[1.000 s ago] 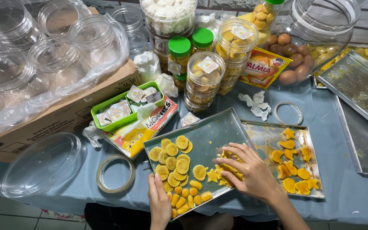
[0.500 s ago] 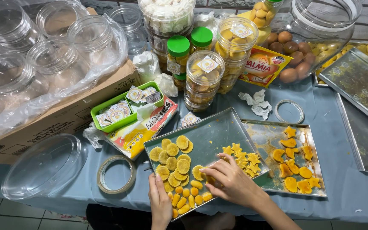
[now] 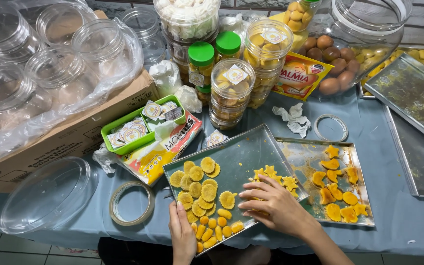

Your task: Cleaning a metal baking tray by wiping it with a cloth and then arranging small pastries on it.

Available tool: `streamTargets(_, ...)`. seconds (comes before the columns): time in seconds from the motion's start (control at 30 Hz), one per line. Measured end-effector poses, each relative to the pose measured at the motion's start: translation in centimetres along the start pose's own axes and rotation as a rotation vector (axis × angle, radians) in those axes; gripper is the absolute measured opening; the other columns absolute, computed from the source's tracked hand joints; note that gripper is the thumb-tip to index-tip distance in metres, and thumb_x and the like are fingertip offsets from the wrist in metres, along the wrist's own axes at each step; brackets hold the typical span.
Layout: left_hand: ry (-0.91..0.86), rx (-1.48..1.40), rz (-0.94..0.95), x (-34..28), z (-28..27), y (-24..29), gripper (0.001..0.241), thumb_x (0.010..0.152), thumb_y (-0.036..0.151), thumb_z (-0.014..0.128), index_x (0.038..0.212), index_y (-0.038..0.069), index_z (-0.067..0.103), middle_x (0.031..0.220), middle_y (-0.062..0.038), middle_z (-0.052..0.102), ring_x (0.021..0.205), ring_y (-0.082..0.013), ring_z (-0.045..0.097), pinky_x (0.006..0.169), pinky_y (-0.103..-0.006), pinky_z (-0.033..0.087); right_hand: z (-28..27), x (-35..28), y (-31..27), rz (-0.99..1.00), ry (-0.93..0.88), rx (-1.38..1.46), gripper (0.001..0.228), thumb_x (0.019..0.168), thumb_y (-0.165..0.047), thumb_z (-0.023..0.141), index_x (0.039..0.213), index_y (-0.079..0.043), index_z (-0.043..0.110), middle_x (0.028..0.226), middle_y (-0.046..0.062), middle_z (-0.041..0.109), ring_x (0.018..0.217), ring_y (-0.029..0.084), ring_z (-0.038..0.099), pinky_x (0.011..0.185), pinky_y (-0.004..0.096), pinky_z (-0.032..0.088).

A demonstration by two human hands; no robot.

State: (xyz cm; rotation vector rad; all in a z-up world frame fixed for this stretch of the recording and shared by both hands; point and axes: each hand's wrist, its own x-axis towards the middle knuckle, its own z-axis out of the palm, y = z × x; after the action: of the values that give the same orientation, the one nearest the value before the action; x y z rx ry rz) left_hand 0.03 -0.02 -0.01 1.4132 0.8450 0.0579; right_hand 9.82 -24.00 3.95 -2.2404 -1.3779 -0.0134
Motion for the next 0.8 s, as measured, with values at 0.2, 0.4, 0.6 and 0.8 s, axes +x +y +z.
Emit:
streamTargets(0.2,0.031,0.025,-0.051,-0.2,0.1,0.8,0.038,0.105,0.038,0.033,0.123,0.012,0.055,0.121,-0.011,0.075,0.107,-0.0194,0.073,0.079,-0.0327,0.061,-1.3,-1.9,1.3,0.101,-0.041,0.063,0.024,0.085,-0.024,0.081,0.109,-0.021,0.08,0.121,-0.001,0.076,0.123,0.024,0.063,0.11,0.052,0.042)
streamTargets(0.4,0.106,0.064,-0.071,0.1,0.5,0.5,0.038,0.108,0.038,0.034,0.121,0.01,0.057,0.117,-0.011,0.076,0.105,-0.0214,0.071,0.081,-0.033,0.058,-4.4,-6.0,2.8,0.513,0.45,-0.068,0.032,0.092,-0.025,0.068,0.121,-0.012,0.073,0.129,0.01,0.069,0.124,0.023,0.063,0.113,0.04,0.05)
streamTargets(0.6,0.156,0.08,-0.096,-0.1,0.8,0.8,0.038,0.108,0.04,0.036,0.119,0.01,0.057,0.117,-0.01,0.075,0.106,-0.0202,0.069,0.079,-0.0321,0.056,-8.0,-7.4,7.2,1.248,0.005,-0.034,0.095,0.08,-0.07,0.051,0.16,-0.025,0.027,0.17,0.0,0.019,0.151,0.024,0.03,0.116,0.064,0.035)
streamTargets(0.8,0.148,0.036,-0.086,0.0,0.9,0.4,0.036,0.11,0.038,0.035,0.117,0.009,0.055,0.113,-0.012,0.073,0.101,-0.0205,0.068,0.075,-0.033,0.056,-4.6,-10.3,8.8,0.755,0.034,-0.328,0.077,0.087,-0.065,0.061,0.146,-0.016,0.051,0.136,0.007,0.052,0.125,0.025,0.053,0.105,0.046,0.045)
